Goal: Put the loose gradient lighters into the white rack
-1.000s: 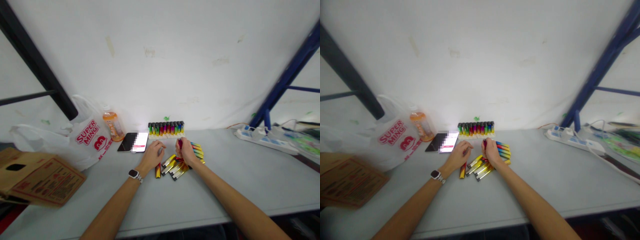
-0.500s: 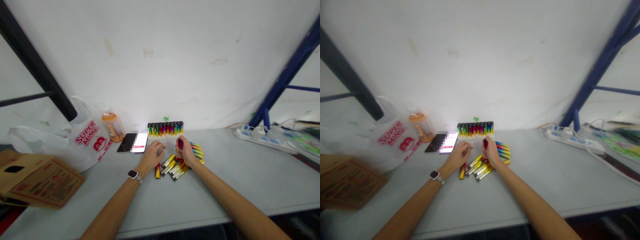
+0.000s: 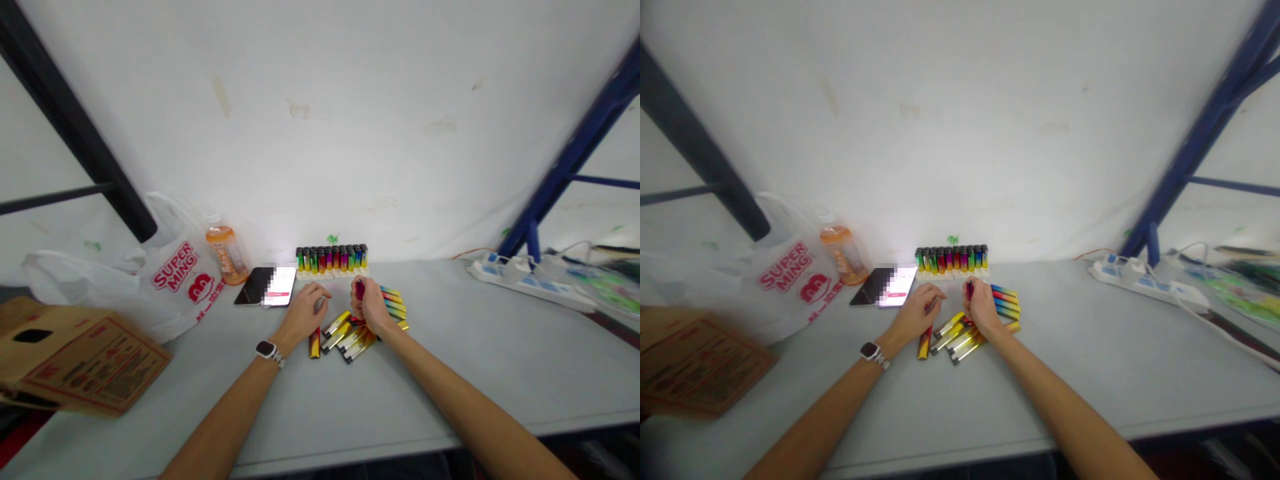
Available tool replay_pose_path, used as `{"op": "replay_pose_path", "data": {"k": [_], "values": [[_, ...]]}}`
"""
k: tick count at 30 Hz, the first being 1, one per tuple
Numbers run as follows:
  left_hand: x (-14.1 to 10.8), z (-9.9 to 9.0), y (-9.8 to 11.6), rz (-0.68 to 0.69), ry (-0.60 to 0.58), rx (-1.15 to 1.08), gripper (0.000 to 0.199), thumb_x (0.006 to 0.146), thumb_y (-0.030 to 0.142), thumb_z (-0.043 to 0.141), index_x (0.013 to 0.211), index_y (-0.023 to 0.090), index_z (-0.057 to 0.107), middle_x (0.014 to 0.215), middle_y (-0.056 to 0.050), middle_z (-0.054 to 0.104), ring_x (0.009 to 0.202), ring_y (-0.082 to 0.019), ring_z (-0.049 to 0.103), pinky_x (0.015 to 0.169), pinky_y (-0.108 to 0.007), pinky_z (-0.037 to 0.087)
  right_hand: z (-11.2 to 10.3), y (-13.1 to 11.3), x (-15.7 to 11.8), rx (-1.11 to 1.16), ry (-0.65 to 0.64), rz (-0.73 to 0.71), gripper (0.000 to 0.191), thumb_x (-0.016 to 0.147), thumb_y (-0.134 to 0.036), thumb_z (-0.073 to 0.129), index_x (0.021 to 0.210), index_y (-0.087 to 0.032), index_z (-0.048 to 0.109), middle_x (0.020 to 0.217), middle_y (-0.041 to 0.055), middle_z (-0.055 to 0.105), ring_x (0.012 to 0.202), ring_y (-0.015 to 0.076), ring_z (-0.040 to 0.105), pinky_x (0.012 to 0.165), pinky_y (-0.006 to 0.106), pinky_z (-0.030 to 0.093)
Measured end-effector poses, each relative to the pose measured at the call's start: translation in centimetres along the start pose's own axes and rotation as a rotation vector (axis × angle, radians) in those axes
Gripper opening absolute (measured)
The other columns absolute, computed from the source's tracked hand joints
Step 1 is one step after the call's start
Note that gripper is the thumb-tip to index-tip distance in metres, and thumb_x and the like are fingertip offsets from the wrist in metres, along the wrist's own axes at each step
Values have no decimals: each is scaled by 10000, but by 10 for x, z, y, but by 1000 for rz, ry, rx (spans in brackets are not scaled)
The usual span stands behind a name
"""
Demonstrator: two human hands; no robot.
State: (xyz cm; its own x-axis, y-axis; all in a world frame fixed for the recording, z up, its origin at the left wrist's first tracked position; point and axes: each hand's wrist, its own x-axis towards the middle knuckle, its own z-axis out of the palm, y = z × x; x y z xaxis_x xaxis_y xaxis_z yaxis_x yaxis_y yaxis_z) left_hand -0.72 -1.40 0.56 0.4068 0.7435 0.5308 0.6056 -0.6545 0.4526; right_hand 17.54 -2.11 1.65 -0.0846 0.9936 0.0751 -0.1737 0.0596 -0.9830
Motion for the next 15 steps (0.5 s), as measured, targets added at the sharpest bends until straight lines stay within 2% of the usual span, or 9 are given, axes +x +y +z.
{"op": "replay_pose_path", "data": {"k": [4, 8, 12, 15], "values": [[1, 0, 0, 8, 3, -1, 203, 862, 103, 479, 944, 203, 635, 990, -59, 616, 996, -207, 585, 920, -386, 488, 2, 1, -1, 38, 48, -55, 323, 854, -497, 379, 660, -241, 412, 429, -75, 299, 340, 90, 237, 321, 205, 165], [1, 0, 0, 3, 0, -3, 209, 863, 101, 478, 956, 200, 637, 996, -59, 617, 1004, -206, 580, 924, -384, 484, 2, 0, -1, 91, 41, 3, 406, 870, -572, 377, 661, -229, 440, 429, -81, 276, 341, 83, 219, 322, 201, 154], [0, -1, 0, 1, 7, -7, 209, 857, 97, 482, 950, 199, 640, 998, -60, 618, 1005, -206, 577, 927, -389, 484, 3, -2, 0, 187, -52, 40, 504, 856, -687, 384, 786, -208, 526, 488, -95, 290, 364, 61, 188, 345, 186, 139], [0, 0, 0, 6, 21, -17, 207, 855, 98, 485, 941, 201, 642, 993, -59, 620, 998, -205, 578, 925, -394, 487, 3, -2, 2, 107, -48, -22, 437, 829, -645, 517, 887, -213, 551, 563, -85, 385, 410, 65, 282, 370, 184, 226]]}}
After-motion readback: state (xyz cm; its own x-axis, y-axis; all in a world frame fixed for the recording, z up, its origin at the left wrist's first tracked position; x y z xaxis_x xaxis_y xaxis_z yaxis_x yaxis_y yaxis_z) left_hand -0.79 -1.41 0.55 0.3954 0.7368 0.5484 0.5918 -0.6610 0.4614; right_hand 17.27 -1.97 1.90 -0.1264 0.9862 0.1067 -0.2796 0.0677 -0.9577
